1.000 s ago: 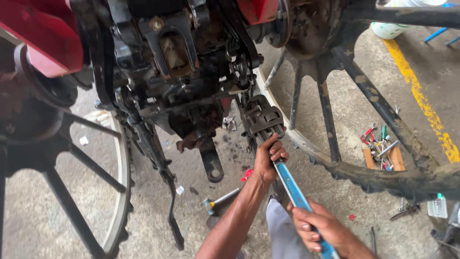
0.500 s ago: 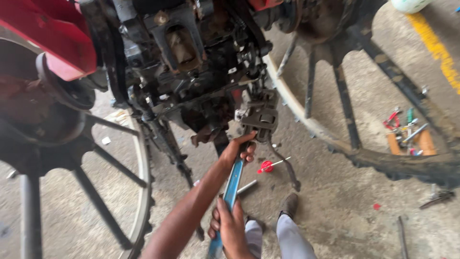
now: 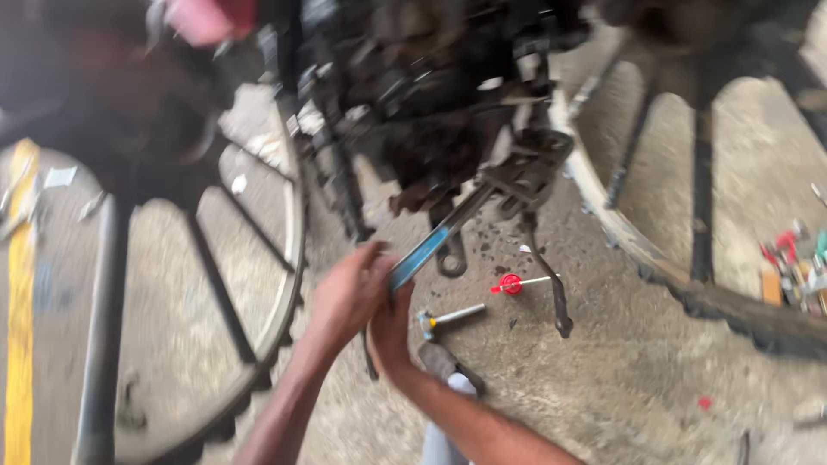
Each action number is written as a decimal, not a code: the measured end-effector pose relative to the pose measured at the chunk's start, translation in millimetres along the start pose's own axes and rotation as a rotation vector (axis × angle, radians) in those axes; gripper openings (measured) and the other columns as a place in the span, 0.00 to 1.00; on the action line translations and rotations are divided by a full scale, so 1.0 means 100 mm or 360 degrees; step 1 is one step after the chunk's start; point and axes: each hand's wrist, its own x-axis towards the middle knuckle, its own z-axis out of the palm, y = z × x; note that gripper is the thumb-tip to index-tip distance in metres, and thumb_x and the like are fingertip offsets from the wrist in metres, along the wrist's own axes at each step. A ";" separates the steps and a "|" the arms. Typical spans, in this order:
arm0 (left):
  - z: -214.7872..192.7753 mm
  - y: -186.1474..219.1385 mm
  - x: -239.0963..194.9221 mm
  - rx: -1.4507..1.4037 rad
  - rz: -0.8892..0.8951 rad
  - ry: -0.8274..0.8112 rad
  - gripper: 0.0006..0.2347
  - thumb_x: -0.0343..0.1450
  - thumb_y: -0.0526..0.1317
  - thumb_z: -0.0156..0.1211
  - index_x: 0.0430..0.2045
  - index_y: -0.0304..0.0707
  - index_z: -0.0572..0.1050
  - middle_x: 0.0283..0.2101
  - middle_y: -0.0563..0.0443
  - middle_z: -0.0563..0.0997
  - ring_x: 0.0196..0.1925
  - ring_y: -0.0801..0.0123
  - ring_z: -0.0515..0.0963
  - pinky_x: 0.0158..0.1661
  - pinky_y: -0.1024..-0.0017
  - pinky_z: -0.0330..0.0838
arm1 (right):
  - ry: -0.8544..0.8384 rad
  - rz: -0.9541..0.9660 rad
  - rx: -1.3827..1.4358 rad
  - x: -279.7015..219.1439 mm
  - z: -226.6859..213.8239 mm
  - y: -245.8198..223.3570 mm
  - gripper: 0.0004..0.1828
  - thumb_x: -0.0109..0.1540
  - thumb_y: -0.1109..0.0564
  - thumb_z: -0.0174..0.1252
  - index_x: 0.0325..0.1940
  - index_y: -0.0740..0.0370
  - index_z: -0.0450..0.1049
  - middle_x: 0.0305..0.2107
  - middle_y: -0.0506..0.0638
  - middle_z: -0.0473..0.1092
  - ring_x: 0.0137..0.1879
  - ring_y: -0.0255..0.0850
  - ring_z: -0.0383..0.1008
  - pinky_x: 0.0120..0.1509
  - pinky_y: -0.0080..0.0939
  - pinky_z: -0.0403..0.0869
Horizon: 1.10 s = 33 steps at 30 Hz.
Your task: The person uses a pipe wrench and a wrench to loosen or tighten metal components on the rear assembly of a tractor, assisted by another person who holds parts. They also use a hammer to strike the assembly.
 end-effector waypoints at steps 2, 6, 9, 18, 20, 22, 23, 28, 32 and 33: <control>-0.11 -0.19 -0.67 0.0260 -0.0282 0.0704 0.16 0.74 0.49 0.56 0.48 0.40 0.80 0.40 0.41 0.85 0.42 0.49 0.85 0.43 0.55 0.76 | -0.0142 0.0117 -0.0192 0.05 -0.03 -0.03 0.12 0.70 0.56 0.47 0.56 0.55 0.54 0.36 0.52 0.66 0.37 0.41 0.75 0.43 0.43 0.77; 0.23 -0.42 -1.27 -0.0742 -0.0553 0.1421 0.15 0.78 0.47 0.49 0.44 0.33 0.77 0.37 0.47 0.84 0.36 0.60 0.84 0.38 0.61 0.78 | -0.0149 0.0279 -0.0213 0.08 -0.07 -0.11 0.11 0.69 0.59 0.46 0.51 0.63 0.52 0.34 0.59 0.70 0.36 0.47 0.78 0.42 0.50 0.80; 0.36 -0.61 -0.87 -0.1869 -0.0269 0.1919 0.14 0.80 0.45 0.46 0.40 0.31 0.74 0.32 0.49 0.79 0.34 0.66 0.79 0.39 0.68 0.76 | -0.0239 0.0214 -0.0170 0.17 0.07 -0.16 0.14 0.67 0.60 0.47 0.54 0.62 0.52 0.34 0.59 0.71 0.37 0.47 0.78 0.43 0.48 0.80; 0.15 -1.10 -0.23 -0.2513 -0.0234 0.2331 0.15 0.75 0.49 0.46 0.36 0.34 0.73 0.22 0.56 0.67 0.21 0.74 0.66 0.23 0.74 0.63 | -0.0408 -0.0103 -0.0913 0.08 0.21 0.45 0.27 0.69 0.55 0.52 0.69 0.69 0.56 0.57 0.60 0.65 0.62 0.47 0.65 0.70 0.45 0.62; 0.11 -1.13 -0.05 -0.2325 -0.0269 0.2242 0.15 0.76 0.51 0.43 0.35 0.37 0.72 0.20 0.58 0.65 0.18 0.77 0.61 0.19 0.76 0.58 | -0.0284 -0.0188 -0.1021 0.15 0.30 0.55 0.25 0.69 0.55 0.51 0.68 0.69 0.57 0.56 0.60 0.65 0.61 0.46 0.65 0.69 0.45 0.62; 0.08 -1.17 0.01 -0.2211 -0.0236 0.2174 0.16 0.75 0.50 0.42 0.33 0.37 0.71 0.19 0.57 0.63 0.16 0.76 0.59 0.17 0.75 0.56 | -0.0213 -0.0094 -0.0953 0.16 0.37 0.60 0.21 0.70 0.54 0.49 0.63 0.69 0.59 0.51 0.58 0.68 0.56 0.43 0.68 0.64 0.46 0.66; 0.09 -1.21 -0.07 -0.2169 -0.0188 0.2136 0.15 0.75 0.50 0.42 0.33 0.37 0.70 0.18 0.58 0.61 0.15 0.76 0.58 0.16 0.75 0.54 | -0.0208 -0.0004 -0.0841 0.08 0.36 0.62 0.19 0.70 0.54 0.49 0.60 0.70 0.58 0.48 0.58 0.70 0.53 0.43 0.69 0.62 0.46 0.68; 0.13 -1.44 0.02 -0.2344 -0.0139 0.2103 0.13 0.77 0.47 0.42 0.36 0.37 0.69 0.21 0.58 0.62 0.17 0.75 0.59 0.20 0.74 0.55 | -0.0258 0.0295 -0.0514 0.19 0.34 0.75 0.19 0.69 0.54 0.49 0.57 0.67 0.53 0.44 0.55 0.73 0.51 0.40 0.71 0.60 0.45 0.70; -0.06 -1.76 0.69 -0.2252 -0.0539 0.2119 0.13 0.76 0.47 0.43 0.42 0.39 0.73 0.21 0.61 0.64 0.17 0.76 0.61 0.20 0.74 0.56 | -0.0263 0.0119 -0.0783 0.68 0.54 1.08 0.22 0.69 0.51 0.48 0.60 0.67 0.54 0.47 0.58 0.70 0.53 0.43 0.71 0.62 0.46 0.70; -0.10 -1.85 0.81 -0.2193 -0.0685 0.2126 0.14 0.76 0.46 0.44 0.44 0.39 0.75 0.21 0.62 0.65 0.17 0.78 0.61 0.20 0.74 0.56 | -0.0261 0.0024 -0.0928 0.76 0.60 1.18 0.22 0.70 0.49 0.48 0.60 0.67 0.55 0.48 0.60 0.69 0.54 0.45 0.71 0.62 0.46 0.70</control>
